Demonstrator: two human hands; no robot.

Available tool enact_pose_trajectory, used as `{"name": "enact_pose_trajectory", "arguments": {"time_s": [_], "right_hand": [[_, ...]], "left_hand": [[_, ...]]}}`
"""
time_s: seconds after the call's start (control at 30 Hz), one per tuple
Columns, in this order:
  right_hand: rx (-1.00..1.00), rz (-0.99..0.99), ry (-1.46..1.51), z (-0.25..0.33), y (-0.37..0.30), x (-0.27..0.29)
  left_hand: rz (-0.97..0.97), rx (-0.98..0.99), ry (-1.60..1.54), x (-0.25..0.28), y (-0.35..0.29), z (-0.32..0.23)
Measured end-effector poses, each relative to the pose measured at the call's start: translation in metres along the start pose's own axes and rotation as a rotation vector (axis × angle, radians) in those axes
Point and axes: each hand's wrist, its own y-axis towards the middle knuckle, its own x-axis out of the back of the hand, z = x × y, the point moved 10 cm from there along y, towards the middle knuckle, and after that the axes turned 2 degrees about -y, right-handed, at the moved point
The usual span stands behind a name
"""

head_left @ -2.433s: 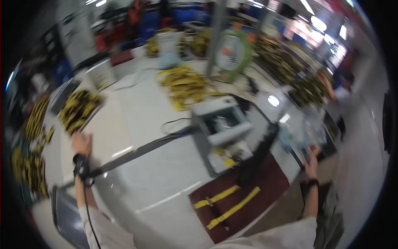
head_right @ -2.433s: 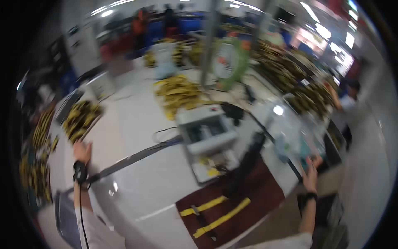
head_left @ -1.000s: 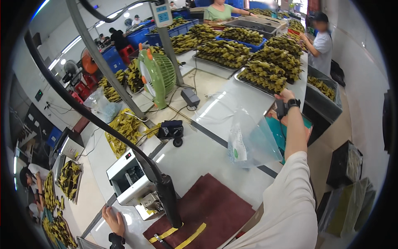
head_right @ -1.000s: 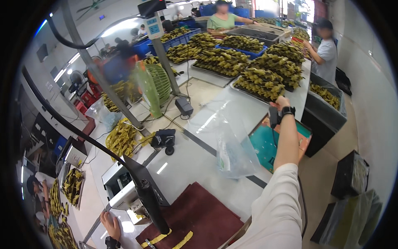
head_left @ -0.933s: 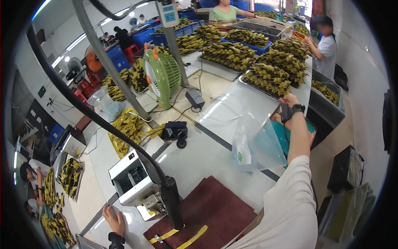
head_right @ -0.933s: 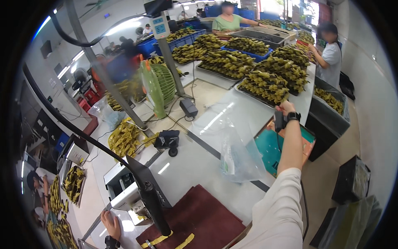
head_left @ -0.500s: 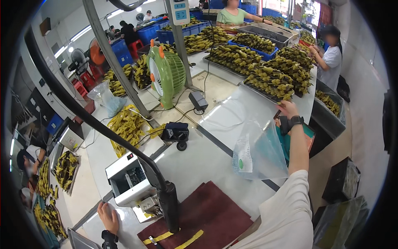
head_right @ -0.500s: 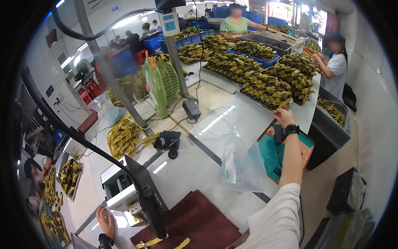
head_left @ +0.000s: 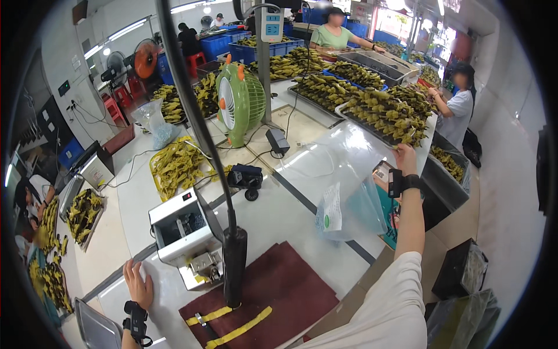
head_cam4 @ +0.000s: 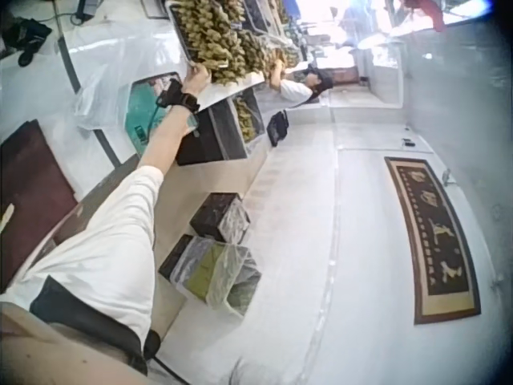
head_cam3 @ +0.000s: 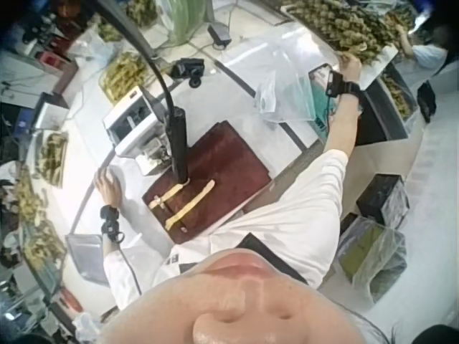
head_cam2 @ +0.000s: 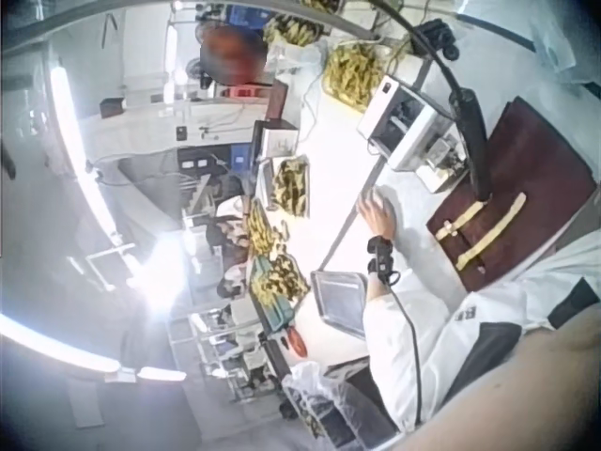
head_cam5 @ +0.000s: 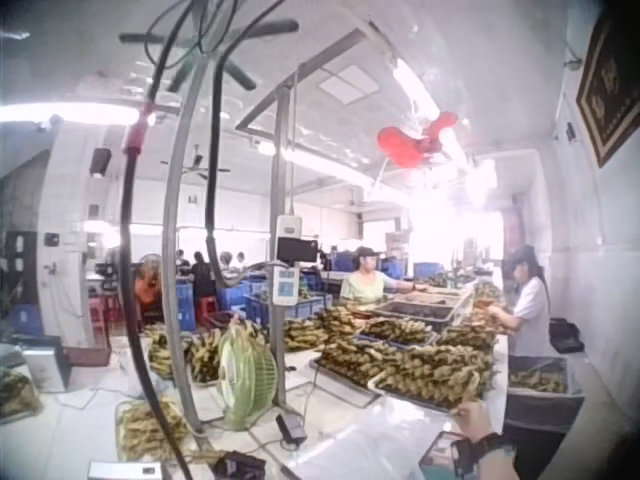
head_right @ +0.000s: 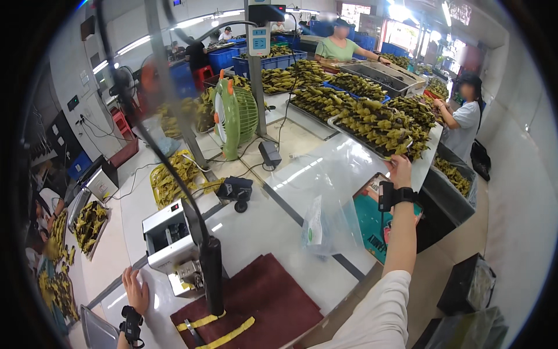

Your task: The recorder uses an electric screwdriver to assemble plastic toy motorcycle parts at a manufacturing workstation.

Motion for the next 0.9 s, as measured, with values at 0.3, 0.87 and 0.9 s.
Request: {"name": "enact_pose_trajectory", "arguments": {"time_s": [0.3,0.87,0.9], "right_hand": [[-0.016,0.236,0.211,0.152,-0.138,-0.071],[-0.313,0.097,0.267,0.226,-0.535,-0.117],[-0.387,0.215,0.370,0.217,-0.556,-0.144]], "left_hand": [[-0.187,-0.089,-0.121,0.073,-0.018,-0.041],[0.550,-0.201,-1.897,0.123,-0.128,-0.200],[0.599,-0.202,-1.996,0.127,-0.135,-0.199]]}}
